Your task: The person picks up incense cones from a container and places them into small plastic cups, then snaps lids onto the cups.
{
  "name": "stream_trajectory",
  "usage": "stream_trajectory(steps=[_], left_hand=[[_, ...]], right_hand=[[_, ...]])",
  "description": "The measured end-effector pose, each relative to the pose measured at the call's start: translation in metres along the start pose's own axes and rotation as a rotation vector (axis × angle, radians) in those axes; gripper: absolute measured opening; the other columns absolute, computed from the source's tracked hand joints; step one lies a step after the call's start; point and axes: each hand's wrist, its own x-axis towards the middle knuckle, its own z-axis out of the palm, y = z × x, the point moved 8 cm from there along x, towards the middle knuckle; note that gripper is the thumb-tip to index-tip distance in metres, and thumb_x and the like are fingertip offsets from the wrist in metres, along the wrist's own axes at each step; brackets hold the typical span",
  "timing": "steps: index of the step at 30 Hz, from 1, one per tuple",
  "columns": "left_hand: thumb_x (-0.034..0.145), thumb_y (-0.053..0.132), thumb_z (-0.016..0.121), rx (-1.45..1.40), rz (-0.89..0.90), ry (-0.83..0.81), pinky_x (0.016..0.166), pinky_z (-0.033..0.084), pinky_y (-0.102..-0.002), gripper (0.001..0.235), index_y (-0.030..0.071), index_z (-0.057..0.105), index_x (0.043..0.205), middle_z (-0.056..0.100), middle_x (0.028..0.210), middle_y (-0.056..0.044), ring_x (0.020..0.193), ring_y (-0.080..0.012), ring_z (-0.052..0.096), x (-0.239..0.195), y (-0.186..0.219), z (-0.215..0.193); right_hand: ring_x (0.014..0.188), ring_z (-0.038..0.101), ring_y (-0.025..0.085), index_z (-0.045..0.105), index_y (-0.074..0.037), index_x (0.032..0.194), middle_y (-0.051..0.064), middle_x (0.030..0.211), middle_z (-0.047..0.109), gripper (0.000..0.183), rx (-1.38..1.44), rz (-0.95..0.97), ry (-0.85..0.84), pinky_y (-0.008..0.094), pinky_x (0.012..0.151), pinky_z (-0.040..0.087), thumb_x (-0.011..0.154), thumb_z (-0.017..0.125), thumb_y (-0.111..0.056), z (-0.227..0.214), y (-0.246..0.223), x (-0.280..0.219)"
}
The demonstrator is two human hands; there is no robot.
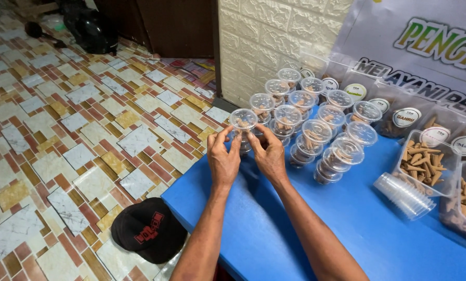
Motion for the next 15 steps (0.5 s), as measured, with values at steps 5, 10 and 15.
stream_trajectory(steps=[5, 10, 15], left_hand=[[0.092, 0.022, 0.077, 0.001, -0.002, 0.0, 0.072, 0.053, -0.036, 0.029, 0.013, 0.073, 0.12, 0.055, 0.09, -0.005, 0.08, -0.0253, 0.064, 0.0, -0.001, 0.001], [0.092, 0.023, 0.077, -0.005, -0.01, 0.01, 0.073, 0.053, -0.036, 0.028, 0.015, 0.073, 0.119, 0.057, 0.091, -0.005, 0.082, -0.0259, 0.065, 0.001, 0.0, 0.0], [0.093, 0.024, 0.076, -0.018, -0.054, 0.043, 0.067, 0.052, -0.035, 0.03, 0.015, 0.072, 0.122, 0.061, 0.094, -0.006, 0.069, -0.0188, 0.057, -0.003, -0.007, -0.004]], right_hand=[[0.061, 0.056, 0.012, 0.074, -0.018, 0.125, 0.005, 0.068, 0.066, 0.031, -0.004, 0.012, 0.004, 0.029, 0.053, 0.049, 0.094, 0.077, -0.022, -0.002, 0.006, 0.0], [0.061, 0.057, 0.013, 0.074, -0.017, 0.126, 0.006, 0.069, 0.067, 0.032, -0.006, 0.017, 0.002, 0.03, 0.054, 0.05, 0.094, 0.077, -0.023, -0.004, 0.0, -0.002], [0.06, 0.059, 0.014, 0.072, -0.016, 0.128, 0.008, 0.07, 0.068, 0.035, -0.011, 0.015, 0.014, 0.031, 0.054, 0.051, 0.094, 0.077, -0.023, -0.006, -0.001, -0.004]])
